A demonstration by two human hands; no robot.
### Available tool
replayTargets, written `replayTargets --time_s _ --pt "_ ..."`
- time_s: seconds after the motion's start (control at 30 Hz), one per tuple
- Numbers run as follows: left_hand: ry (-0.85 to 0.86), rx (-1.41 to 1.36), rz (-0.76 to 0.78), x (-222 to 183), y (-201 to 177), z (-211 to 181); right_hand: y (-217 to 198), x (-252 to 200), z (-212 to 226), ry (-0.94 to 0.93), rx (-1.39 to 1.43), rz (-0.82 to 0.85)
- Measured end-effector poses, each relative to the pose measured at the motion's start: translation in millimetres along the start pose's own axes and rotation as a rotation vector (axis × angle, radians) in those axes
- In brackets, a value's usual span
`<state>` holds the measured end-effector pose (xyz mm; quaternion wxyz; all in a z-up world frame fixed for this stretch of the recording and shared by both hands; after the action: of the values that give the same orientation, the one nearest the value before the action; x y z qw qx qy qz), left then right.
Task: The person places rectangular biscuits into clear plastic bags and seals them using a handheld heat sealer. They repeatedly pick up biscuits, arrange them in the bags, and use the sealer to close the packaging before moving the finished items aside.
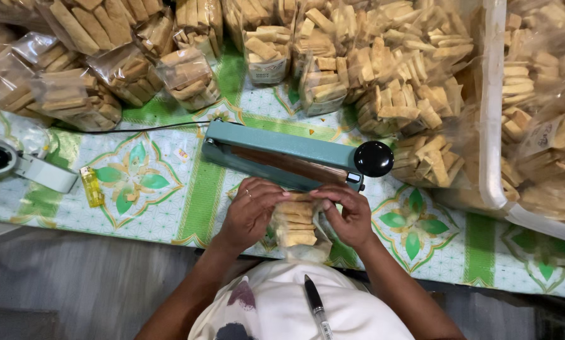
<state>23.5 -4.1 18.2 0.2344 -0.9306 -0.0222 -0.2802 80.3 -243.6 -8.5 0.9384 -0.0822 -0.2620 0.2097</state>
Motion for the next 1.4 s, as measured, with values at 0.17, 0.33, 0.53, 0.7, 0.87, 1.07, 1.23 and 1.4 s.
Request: replayTargets --time_s 0.17,0.33,0.53,0.7,0.87,1.07,1.23,1.4 --pt "0.006 -0.263 0.011 -1.3 0.3 -4.4 0.0 -2.1 3.9 -0.035 0.006 -0.041" --pt "-0.104 -0.153 -0.082 -8.0 0.1 -9.5 11.7 -9.3 -1.0 0.1 0.495 -0.151" --pt "-0.132 -0.158 0.157 -6.8 -17.0 -37.0 -15.4 10.4 43.0 -0.119 0.179 0.229" --pt "-0.086 -0.061 0.006 -10.7 -4.1 -45.0 -7.5 12.8 76.0 -0.214 -0.226 0.221" --pt "-0.307 -0.108 -0.191 -14.4 -1.1 -46.3 2.4 18.6 92.4 -0.095 -0.242 0.065" --pt "-0.327 0.129 -0.173 -28.3 -25.9 -81.0 7.5 12.3 119.7 -0.078 -0.264 0.114" --pt "-0.219 0.132 -0.246 -31.7 -36.3 -83.9 19.5 12.5 110.6 -0.124 -0.223 0.132" --pt "-0.139 0.131 -0.382 -28.1 -35.9 -70.4 25.9 26.2 93.7 -0.115 -0.113 0.123"
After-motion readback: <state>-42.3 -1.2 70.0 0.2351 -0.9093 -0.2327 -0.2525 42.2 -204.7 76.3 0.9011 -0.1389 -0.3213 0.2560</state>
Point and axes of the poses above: each hand's wrist, its own x-axis towards the middle knuckle, its own y-axis out of the palm, z = x × y, the point moved 3 cm from there along x, towards the middle knuckle, and after that the axes turned 6 degrees about -y, right-handed, at the moved point
